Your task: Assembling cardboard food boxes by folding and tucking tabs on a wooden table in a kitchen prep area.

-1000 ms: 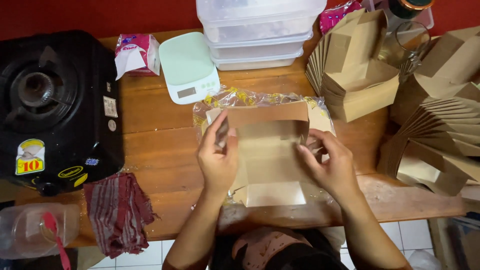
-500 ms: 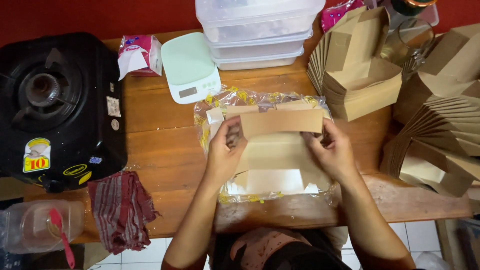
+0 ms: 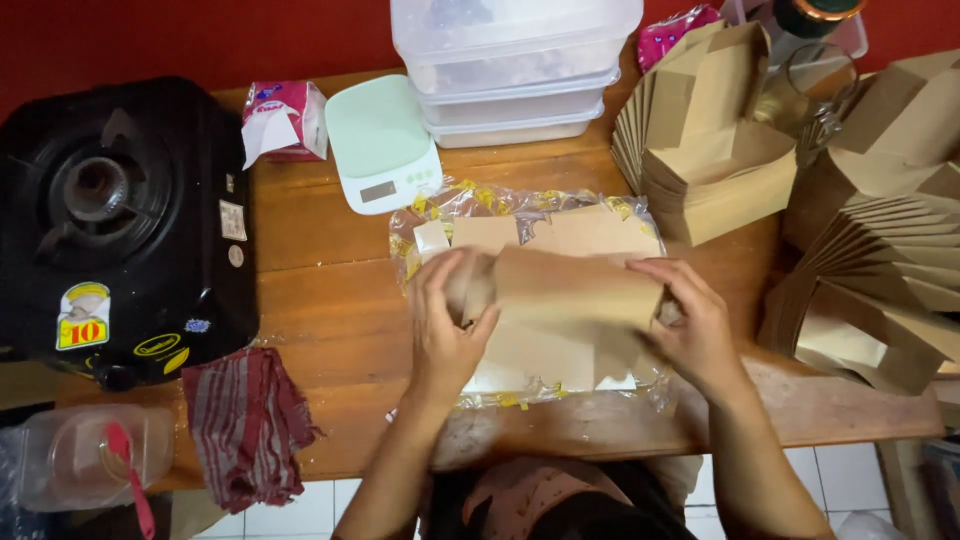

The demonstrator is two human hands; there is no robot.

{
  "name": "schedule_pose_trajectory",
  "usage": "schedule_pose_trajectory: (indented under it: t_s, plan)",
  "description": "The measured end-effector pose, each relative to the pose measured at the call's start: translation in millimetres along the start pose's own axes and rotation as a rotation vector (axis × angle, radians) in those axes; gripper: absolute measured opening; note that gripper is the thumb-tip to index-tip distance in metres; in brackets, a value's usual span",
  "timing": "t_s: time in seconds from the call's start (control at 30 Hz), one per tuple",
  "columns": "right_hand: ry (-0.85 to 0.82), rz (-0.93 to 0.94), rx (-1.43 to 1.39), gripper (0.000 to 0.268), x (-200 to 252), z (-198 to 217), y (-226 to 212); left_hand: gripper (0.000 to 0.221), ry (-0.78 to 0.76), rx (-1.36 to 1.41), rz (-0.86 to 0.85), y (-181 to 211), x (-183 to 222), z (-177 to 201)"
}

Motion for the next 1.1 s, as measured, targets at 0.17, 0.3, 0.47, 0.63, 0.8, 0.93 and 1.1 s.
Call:
schedule_pose_trajectory:
  t_s: [0.17, 0.3, 0.47, 0.63, 0.8, 0.93, 1.1]
  plan:
    - [0.173, -0.412, -0.244, 0.039, 33, -25, 85, 0.036, 0.052, -0.036, -0.15, 58, 23, -22]
    - [0.087, -0.54, -0.283, 0.025, 23, -35, 38, 0.076, -0.392, -0.251, -0.234, 113, 42, -72]
    - [0.098, -0.651, -0.29, 0.018, 27, -34, 46, 0.031, -0.237, -0.414, -0.228, 102, 54, -78]
    - [0.031, -0.803, -0.353, 0.007, 34, -40, 56, 0.005, -0.235, -0.18, -0.193, 89, 53, -63]
    - [0.161, -0.555, -0.313, 0.015, 46, -46, 102, 0.01, -0.205, 0.012, 0.058, 73, 33, -43]
    - [0.264, -0.028, -0.328, 0.053, 22, -36, -19, 0.013, -0.147, 0.123, 0.18, 50, 28, -30]
    - [0.356, 0.487, 0.116, 0.017, 26, -32, -90, 0.016, -0.253, 0.252, 0.314, 50, 14, -20]
Point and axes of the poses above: each hand's wrist, its own x-axis away from the middle knuckle, its own z-axis out of the back of the hand, y = z × x, the point moved 8 cm from there along -x, towards the middle knuckle
